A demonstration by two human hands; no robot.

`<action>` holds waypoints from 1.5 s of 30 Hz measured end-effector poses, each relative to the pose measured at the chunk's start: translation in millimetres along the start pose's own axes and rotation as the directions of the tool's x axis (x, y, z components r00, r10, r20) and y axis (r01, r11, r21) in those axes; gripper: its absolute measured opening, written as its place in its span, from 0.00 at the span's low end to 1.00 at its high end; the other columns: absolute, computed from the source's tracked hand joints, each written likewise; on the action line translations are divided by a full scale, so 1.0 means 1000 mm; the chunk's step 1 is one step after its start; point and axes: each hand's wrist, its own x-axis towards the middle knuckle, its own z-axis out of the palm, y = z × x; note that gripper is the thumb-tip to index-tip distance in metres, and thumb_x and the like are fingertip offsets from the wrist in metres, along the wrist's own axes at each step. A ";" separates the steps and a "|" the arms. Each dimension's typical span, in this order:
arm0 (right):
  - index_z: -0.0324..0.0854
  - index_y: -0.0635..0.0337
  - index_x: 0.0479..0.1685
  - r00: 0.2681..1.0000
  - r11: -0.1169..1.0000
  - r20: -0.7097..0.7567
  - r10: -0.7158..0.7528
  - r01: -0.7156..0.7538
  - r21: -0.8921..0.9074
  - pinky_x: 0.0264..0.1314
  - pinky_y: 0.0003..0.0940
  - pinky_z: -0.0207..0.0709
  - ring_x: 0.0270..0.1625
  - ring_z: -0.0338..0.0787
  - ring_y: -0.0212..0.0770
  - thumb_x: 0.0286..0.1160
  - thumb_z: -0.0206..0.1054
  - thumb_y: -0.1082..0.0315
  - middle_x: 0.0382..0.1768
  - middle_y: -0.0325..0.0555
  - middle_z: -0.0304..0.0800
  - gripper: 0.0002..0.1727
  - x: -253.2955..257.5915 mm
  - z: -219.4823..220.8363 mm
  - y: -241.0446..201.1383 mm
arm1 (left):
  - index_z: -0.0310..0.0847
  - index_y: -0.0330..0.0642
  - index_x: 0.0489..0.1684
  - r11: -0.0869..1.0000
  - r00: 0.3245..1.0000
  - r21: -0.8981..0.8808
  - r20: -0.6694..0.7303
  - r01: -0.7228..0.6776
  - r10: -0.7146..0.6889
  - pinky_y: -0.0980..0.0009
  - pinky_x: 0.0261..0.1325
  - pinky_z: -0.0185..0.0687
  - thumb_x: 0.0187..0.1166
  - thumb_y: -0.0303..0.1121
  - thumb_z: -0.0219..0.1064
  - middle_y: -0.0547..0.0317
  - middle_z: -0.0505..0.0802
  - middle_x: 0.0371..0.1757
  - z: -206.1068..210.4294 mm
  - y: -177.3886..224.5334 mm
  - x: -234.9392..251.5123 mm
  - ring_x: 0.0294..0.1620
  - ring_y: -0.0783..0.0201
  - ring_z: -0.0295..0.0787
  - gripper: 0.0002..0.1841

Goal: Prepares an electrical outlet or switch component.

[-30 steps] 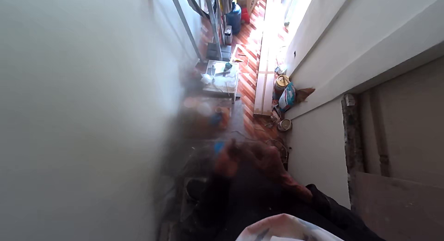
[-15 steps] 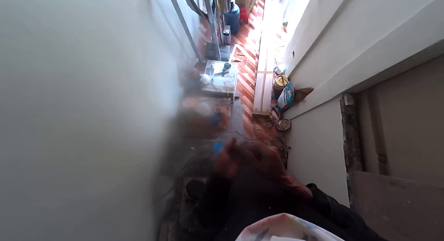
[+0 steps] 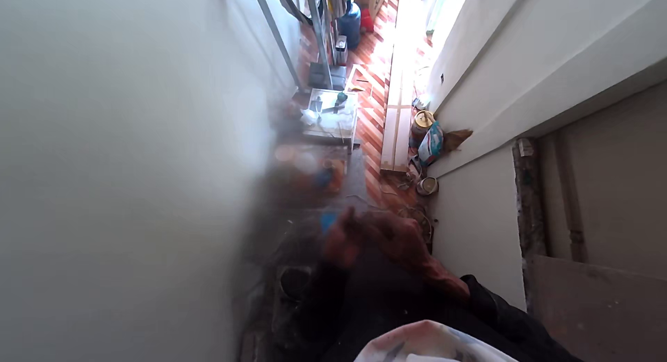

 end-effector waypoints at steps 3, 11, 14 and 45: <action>0.89 0.65 0.37 1.000 1.000 -0.001 -0.003 0.003 -0.008 0.32 0.23 0.81 0.26 0.86 0.29 0.78 0.68 0.62 0.25 0.44 0.90 0.13 0.000 0.000 0.000 | 0.76 0.39 0.37 0.999 0.998 0.012 -0.035 -0.042 0.043 0.68 0.42 0.91 0.95 0.34 0.40 0.54 0.90 0.28 0.003 -0.003 -0.001 0.32 0.62 0.92 0.20; 0.90 0.64 0.37 1.000 0.999 0.009 0.026 -0.026 -0.033 0.31 0.26 0.81 0.25 0.86 0.31 0.78 0.68 0.62 0.25 0.44 0.90 0.13 -0.001 -0.001 -0.001 | 0.71 0.41 0.46 0.980 0.984 0.086 0.018 -0.181 0.180 0.66 0.43 0.92 0.92 0.25 0.42 0.57 0.88 0.29 -0.001 -0.014 0.001 0.33 0.63 0.91 0.11; 0.88 0.65 0.36 0.999 0.999 0.025 0.047 -0.047 -0.017 0.30 0.24 0.78 0.24 0.83 0.29 0.77 0.68 0.62 0.23 0.43 0.88 0.13 -0.001 -0.001 -0.001 | 0.73 0.39 0.47 0.968 0.974 0.103 0.044 -0.228 0.224 0.65 0.44 0.92 0.90 0.22 0.44 0.55 0.90 0.32 -0.004 -0.016 0.002 0.34 0.61 0.93 0.10; 0.89 0.66 0.38 0.995 0.993 -0.045 -0.085 0.081 -0.089 0.39 0.26 0.86 0.32 0.92 0.33 0.78 0.68 0.65 0.33 0.49 0.94 0.11 -0.009 0.002 0.005 | 0.79 0.43 0.43 0.984 0.956 -0.066 0.232 -0.166 0.177 0.58 0.56 0.90 0.94 0.33 0.34 0.54 0.93 0.34 -0.014 -0.022 0.006 0.42 0.58 0.94 0.22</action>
